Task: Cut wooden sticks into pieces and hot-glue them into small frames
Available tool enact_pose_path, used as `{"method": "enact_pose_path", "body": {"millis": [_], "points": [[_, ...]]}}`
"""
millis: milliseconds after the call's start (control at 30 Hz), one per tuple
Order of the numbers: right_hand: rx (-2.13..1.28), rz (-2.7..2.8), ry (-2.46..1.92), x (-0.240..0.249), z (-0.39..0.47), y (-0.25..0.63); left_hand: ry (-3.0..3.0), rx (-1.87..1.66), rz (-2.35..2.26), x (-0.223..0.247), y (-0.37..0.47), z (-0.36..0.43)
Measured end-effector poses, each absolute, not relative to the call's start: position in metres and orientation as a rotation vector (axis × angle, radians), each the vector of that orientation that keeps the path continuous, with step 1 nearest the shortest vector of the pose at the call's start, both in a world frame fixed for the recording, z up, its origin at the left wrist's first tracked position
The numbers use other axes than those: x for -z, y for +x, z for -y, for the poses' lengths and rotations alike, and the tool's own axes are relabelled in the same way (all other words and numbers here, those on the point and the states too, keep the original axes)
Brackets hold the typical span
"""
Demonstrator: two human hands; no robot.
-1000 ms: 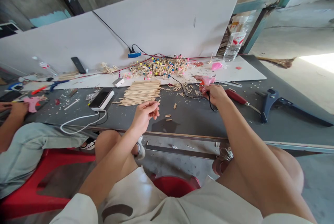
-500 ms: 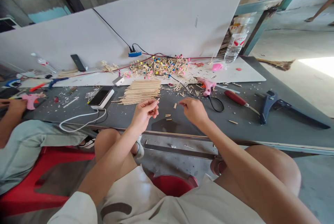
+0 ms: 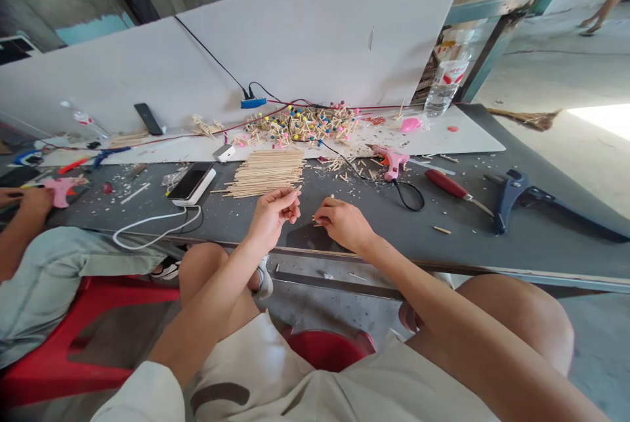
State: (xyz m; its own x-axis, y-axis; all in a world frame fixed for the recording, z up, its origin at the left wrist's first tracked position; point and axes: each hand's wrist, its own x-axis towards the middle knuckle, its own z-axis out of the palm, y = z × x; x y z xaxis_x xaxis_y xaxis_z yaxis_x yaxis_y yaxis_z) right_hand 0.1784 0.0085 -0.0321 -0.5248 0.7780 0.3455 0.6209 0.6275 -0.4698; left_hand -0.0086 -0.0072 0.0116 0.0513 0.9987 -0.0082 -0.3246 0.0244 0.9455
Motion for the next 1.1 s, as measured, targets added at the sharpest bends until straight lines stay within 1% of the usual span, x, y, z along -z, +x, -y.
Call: {"method": "enact_pose_path", "body": {"millis": [267, 433, 500, 567, 600, 700, 800, 867, 1100], "points": [[-0.326, 2.413, -1.047, 0.033, -0.008, 0.178, 0.983, -1.304, -0.933, -0.010, -0.010, 0.007], [-0.125, 2.597, -1.064, 0.033, -0.004, 0.172, 0.977, -1.297, -0.950, -0.013, -0.008, 0.008], [-0.102, 2.604, -1.069, 0.033, -0.003, 0.171, 0.973, -1.300, -0.952, -0.014, -0.008, 0.008], [-0.212, 2.510, -1.107, 0.033, -0.002, 0.171, 0.973, -1.303, -0.953, -0.014, -0.008, 0.008], [-0.323, 2.423, -1.138, 0.032, -0.002, 0.172, 0.975, -1.303, -0.952, -0.014, -0.008, 0.008], [-0.833, 2.017, -1.180, 0.024, -0.003, 0.175, 0.980, -1.296, -0.950, -0.013, -0.007, 0.008], [-1.264, 1.645, -1.040, 0.012, -0.001, 0.178, 0.984, -1.287, -0.947, -0.012, -0.006, 0.009], [-1.375, 1.551, -0.948, 0.004, 0.002, 0.181, 0.992, -1.277, -0.941, -0.011, -0.005, 0.010], [-1.514, 1.319, -0.914, -0.002, 0.005, 0.191, 0.986, -1.243, -0.923, -0.012, -0.003, 0.013]]}}
